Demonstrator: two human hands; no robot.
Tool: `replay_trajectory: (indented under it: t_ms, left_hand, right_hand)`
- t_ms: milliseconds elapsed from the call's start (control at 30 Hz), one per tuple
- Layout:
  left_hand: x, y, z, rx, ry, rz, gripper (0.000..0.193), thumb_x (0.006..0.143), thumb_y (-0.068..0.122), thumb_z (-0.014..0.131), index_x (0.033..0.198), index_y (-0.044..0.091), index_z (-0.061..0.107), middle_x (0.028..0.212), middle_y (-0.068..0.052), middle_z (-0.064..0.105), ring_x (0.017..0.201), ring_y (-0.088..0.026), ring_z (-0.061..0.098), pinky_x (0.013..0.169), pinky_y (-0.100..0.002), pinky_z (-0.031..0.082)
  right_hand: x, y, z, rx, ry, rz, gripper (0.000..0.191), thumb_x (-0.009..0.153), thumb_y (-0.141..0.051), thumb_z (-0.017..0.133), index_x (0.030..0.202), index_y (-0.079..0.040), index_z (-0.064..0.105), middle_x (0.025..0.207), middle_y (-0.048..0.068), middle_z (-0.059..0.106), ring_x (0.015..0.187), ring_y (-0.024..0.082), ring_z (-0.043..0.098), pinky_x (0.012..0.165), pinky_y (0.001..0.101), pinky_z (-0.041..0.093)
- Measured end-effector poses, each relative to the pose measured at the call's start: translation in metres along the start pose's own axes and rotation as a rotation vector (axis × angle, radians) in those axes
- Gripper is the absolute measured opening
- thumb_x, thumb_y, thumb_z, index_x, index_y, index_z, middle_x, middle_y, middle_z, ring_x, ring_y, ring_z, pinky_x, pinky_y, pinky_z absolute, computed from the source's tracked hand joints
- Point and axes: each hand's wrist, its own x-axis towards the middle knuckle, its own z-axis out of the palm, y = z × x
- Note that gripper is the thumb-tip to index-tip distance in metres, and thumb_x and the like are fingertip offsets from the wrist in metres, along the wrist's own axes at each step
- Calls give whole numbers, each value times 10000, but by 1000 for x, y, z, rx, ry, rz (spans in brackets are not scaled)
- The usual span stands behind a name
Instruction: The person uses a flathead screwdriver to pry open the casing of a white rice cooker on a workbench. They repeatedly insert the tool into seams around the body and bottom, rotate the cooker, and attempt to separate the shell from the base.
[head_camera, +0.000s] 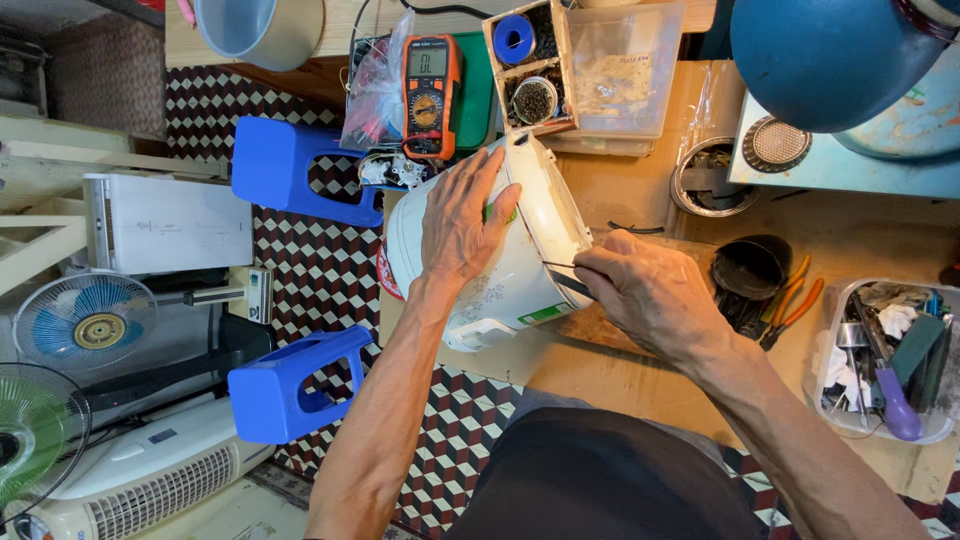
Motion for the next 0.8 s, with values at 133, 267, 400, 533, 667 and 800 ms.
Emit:
replay_trajectory:
  t_ms: [133,267,400,533,667,800]
  left_hand:
    - [1,-3,1,21,25,5,569,1057,501,516,1495,139,538,1489,-161,574,1416,-320,494,1182,-476,356]
    - [1,-9,4,17,9,11,589,1060,515,518,1507,132,526,1511,-162,559,1436,-325,487,1194,-481,357]
    - [6,-24,-4,-5,-136,43,851,933,644,623,1562,98,445,1589,-221,443,1479,-386,389,1219,-524,304]
    - [21,-38,-13,-56,-354,57,1180,716,741,750,1588,64,334,1616,-278,296,1506,-424,267,1215,-574,198]
    - [19,-34,-12,-52,-356,29,1218,688,748,776,1591,64,329,1630,-263,305,1534,-409,271,1247,-583,169]
    - [19,-30,-15,-62,-344,-31,1209,655,714,804,1579,79,350,1615,-251,319,1506,-412,283,1224,-589,145]
  right_hand:
    - [19,15,-6,179,-159,193,232,943,-229,643,1080,-92,772,979,68,750,856,246,743,785,374,593]
    - [30,26,-11,434,-216,148,263,941,-214,644,1131,-66,751,1029,85,778,963,246,749,844,363,577]
    - [24,19,-5,214,-124,126,246,930,-219,644,1091,-72,758,1006,95,760,888,260,747,788,374,593]
    - [20,16,2,109,-57,15,236,952,-215,632,1088,-61,747,1049,102,753,919,267,737,832,369,588]
    - [33,34,0,364,-267,267,293,935,-261,652,1159,-102,754,1072,71,786,978,209,753,866,348,582]
    - [43,44,-1,471,-325,331,301,936,-267,657,1183,-127,759,1053,99,803,979,217,750,888,341,580]
